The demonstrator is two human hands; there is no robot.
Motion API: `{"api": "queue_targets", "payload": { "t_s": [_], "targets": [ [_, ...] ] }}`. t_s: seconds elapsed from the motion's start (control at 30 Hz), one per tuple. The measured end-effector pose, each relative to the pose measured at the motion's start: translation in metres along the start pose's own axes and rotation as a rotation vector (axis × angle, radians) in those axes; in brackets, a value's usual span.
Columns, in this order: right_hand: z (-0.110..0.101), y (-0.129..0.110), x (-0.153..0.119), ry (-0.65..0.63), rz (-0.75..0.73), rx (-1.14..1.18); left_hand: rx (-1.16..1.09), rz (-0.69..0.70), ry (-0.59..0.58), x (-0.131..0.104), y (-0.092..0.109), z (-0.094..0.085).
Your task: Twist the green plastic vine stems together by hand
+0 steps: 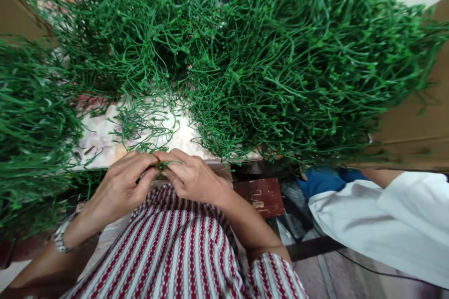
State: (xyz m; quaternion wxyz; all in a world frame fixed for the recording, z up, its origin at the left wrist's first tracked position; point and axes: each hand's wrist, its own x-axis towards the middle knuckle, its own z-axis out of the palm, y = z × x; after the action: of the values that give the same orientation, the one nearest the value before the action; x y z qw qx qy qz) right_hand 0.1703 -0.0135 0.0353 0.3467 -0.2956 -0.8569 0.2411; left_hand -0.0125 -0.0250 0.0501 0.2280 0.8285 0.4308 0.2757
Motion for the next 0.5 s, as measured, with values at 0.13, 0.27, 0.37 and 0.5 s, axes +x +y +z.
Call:
{"api": "queue_targets", "payload": {
  "t_s": [0.13,0.27,0.37,0.5],
  "targets": [
    [-0.007,-0.004,0.000,-0.197,0.016,-0.260,0.073,-0.006,-0.043,0.004,-0.002,0.002],
    [-0.013,-0.003,0.003,-0.191,0.082,-0.195,0.005,-0.005,-0.015,0.010,0.000,-0.001],
    [-0.016,0.001,0.008,-0.205,0.127,-0.066,0.019,0.000,-0.027,0.011,0.002,-0.003],
    [-0.017,0.003,0.013,-0.285,0.191,-0.051,0.054,0.000,-0.133,0.008,0.001,-0.004]
  ]
}}
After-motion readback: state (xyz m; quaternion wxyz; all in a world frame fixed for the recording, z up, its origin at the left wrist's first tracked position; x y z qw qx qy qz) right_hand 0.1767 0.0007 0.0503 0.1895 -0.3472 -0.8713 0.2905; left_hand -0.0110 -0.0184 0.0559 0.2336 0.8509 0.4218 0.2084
